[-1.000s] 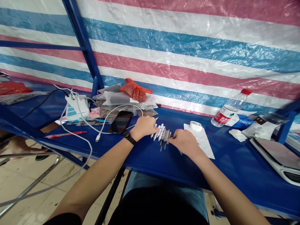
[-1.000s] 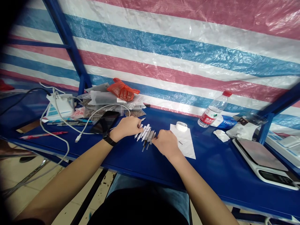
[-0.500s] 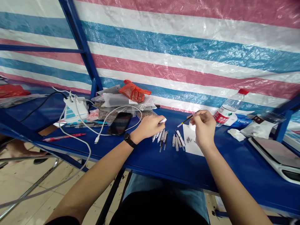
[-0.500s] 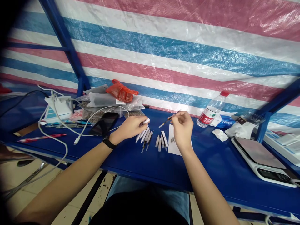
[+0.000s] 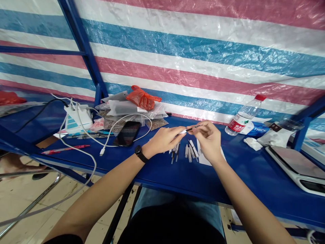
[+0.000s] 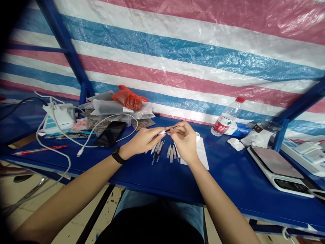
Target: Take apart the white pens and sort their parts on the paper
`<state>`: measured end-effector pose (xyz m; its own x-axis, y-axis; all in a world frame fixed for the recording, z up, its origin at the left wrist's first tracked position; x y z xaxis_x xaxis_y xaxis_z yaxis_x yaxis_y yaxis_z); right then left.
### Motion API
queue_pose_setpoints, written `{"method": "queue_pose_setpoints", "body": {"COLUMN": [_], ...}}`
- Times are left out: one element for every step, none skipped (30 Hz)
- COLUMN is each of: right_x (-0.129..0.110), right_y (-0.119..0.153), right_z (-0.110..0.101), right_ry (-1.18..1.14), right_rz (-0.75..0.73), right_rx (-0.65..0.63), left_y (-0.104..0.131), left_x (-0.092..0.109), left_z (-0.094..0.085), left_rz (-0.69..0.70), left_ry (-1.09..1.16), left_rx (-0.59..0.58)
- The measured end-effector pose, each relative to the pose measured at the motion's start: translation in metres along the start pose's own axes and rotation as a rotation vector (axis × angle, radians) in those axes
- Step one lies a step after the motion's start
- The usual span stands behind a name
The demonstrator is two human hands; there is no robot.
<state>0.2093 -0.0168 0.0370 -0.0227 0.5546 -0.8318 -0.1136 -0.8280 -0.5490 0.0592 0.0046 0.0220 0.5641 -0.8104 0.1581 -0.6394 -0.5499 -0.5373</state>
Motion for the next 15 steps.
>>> {"method": "queue_pose_setpoints", "body": {"right_x": [0.001, 0.0, -0.003, -0.006, -0.01, -0.013, -0.015, -0.015, -0.014, -0.012, -0.009, -0.006, -0.004, -0.001, 0.002], "right_y": [0.0, -0.002, -0.004, -0.008, -0.011, -0.015, -0.017, -0.018, -0.017, -0.015, -0.011, -0.007, -0.004, -0.001, 0.001], "right_z": [0.001, 0.0, -0.004, -0.009, -0.018, -0.026, -0.033, -0.04, -0.048, -0.055, -0.061, -0.067, -0.071, -0.074, -0.075], "right_ry": [0.034, 0.083, 0.143, 0.218, 0.274, 0.327, 0.397, 0.482, 0.585, 0.694, 0.807, 0.916, 1.013, 1.092, 1.149], "right_rz": [0.015, 0.019, 0.019, 0.023, 0.03, 0.06, 0.106, 0.167, 0.242, 0.316, 0.387, 0.443, 0.482, 0.506, 0.521], "right_rx": [-0.035, -0.055, -0.065, -0.072, -0.065, -0.094, -0.148, -0.217, -0.291, -0.355, -0.418, -0.46, -0.486, -0.501, -0.505], "left_y": [0.0, 0.0, 0.0, 0.0, 0.0, -0.001, -0.001, -0.001, -0.001, -0.001, -0.001, -0.001, -0.001, -0.001, -0.001], "left_x": [-0.001, -0.002, -0.003, -0.004, -0.006, -0.007, -0.009, -0.01, -0.011, -0.012, -0.012, -0.013, -0.012, -0.012, -0.012], "left_z": [0.0, 0.0, -0.001, -0.001, -0.002, -0.003, -0.003, -0.003, -0.003, -0.003, -0.003, -0.003, -0.003, -0.003, -0.003], "left_rz": [-0.008, -0.018, -0.031, -0.044, -0.059, -0.073, -0.086, -0.099, -0.108, -0.116, -0.121, -0.125, -0.126, -0.126, -0.125], "left_ry": [-0.002, 0.002, 0.008, 0.015, 0.019, 0.019, 0.016, 0.01, 0.003, -0.003, -0.007, -0.006, -0.003, 0.003, 0.01], "left_rx": [-0.003, -0.005, -0.004, -0.002, 0.003, 0.01, 0.015, 0.019, 0.023, 0.024, 0.024, 0.023, 0.023, 0.025, 0.026]}}
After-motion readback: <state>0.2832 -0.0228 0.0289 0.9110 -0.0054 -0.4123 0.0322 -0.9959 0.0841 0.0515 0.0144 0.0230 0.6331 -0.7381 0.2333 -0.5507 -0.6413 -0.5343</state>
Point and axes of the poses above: each hand's wrist, its own y-axis away from the middle knuckle, its own z-axis out of the palm, x = y × z, the point moved 6 cm from there along -y, towards the middle knuckle, and after that the axes turned 7 degrees about -y, right-handed, at the moved point
